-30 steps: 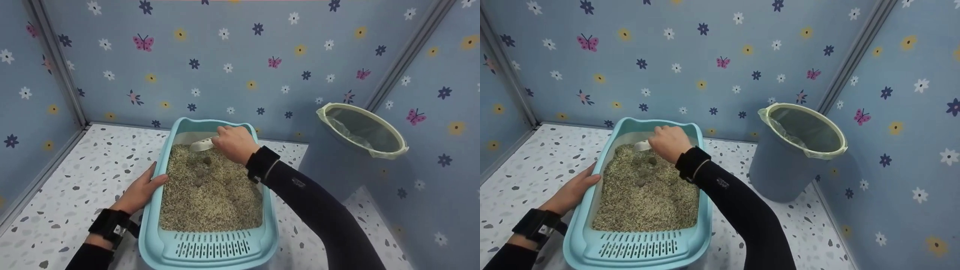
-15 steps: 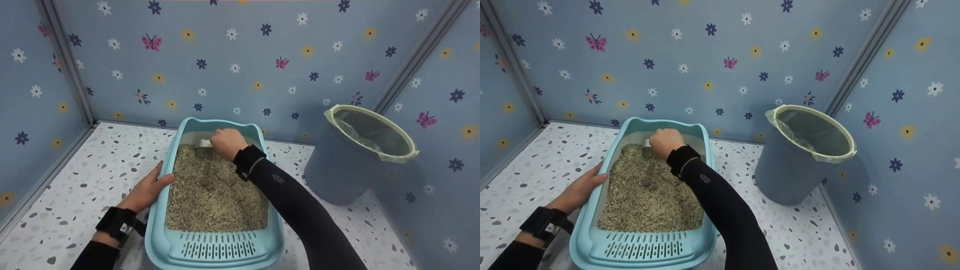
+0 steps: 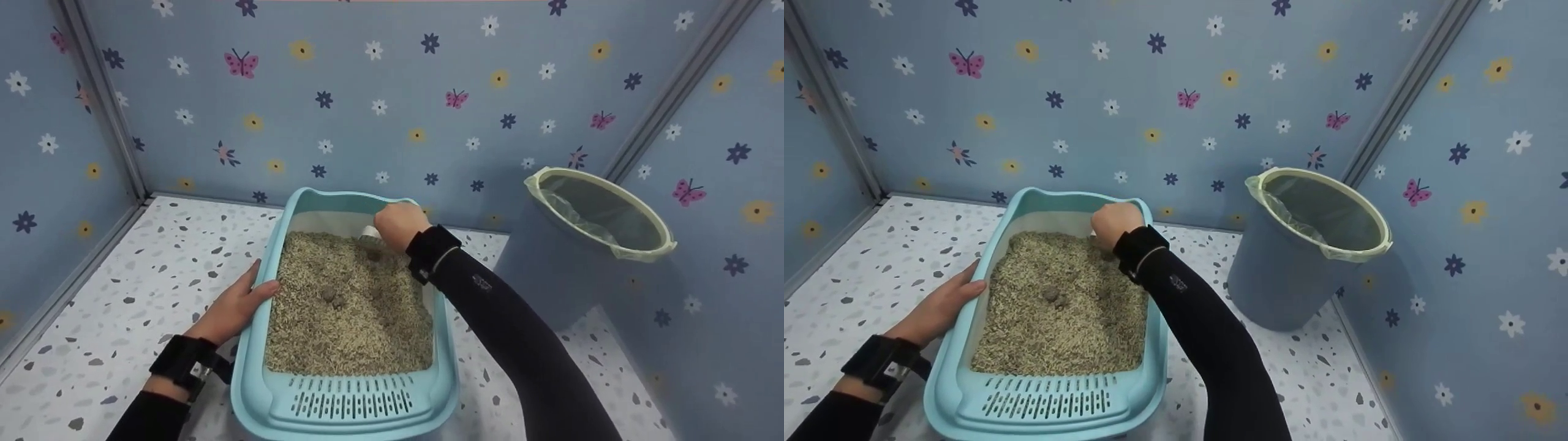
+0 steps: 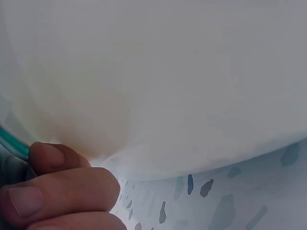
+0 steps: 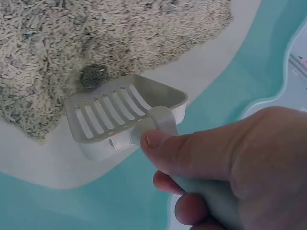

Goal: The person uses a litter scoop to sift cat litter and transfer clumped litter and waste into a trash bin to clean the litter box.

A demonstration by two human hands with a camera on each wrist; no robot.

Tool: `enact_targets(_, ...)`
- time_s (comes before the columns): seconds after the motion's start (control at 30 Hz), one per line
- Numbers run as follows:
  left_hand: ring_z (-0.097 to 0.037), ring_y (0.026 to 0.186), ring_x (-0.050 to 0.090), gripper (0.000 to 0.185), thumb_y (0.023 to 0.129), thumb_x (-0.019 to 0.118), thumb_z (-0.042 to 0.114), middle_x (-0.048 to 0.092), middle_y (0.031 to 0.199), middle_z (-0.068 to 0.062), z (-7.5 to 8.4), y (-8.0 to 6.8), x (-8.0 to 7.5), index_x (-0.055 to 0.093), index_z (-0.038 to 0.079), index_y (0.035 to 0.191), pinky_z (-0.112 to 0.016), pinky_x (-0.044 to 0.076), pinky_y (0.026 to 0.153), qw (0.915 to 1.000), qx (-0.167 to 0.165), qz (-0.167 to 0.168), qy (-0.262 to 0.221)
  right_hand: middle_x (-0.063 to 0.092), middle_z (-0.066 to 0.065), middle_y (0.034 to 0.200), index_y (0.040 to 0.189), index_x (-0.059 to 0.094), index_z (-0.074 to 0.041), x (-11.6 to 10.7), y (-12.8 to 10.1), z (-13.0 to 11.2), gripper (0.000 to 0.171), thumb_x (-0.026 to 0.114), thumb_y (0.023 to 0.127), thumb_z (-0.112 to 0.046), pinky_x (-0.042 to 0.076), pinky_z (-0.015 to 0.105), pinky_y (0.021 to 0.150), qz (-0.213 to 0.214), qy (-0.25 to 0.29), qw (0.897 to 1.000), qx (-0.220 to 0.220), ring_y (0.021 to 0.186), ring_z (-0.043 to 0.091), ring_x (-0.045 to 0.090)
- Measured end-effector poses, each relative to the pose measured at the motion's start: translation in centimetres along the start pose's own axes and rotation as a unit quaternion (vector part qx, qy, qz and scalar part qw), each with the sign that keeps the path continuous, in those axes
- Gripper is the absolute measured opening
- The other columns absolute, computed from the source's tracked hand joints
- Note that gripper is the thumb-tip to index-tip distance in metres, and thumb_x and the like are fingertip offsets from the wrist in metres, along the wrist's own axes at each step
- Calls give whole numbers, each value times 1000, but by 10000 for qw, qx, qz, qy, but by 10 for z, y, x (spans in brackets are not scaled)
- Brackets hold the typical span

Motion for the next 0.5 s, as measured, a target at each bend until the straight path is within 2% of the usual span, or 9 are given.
enact_targets(0.17,-52,142,57,85,116,52,47,28,177,-31,1,-1,-1,5,19,181,-62,51,114,10000,9,19,-79,54,4,74,82,61,-10,-11,-7,-6,30,63,112,-6,39,35,67,-465,193,9984,-271,68,19,43)
enact_targets(0.37,-55,150,48,86,117,51,48,19,180,-30,2,-1,0,2,19,181,-66,45,119,9999,-54,-33,-93,44,2,74,88,61,-8,-29,-26,-14,21,63,107,-1,37,37,68,-887,313,9936,-630,69,20,38)
enact_targets(0.5,-54,153,43,84,117,50,45,16,182,-28,2,-1,2,1,21,181,-66,42,120,9998,-39,-69,-161,36,0,73,82,52,-11,-31,-38,-19,26,63,102,3,35,37,67,-1252,354,9882,-814,69,19,34)
Point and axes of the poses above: each hand's wrist, its own y-axis towards the middle knuckle, its own x-axis out of the palm, z = x × y, the point moved 6 cm from there along y, towards the middle knuckle
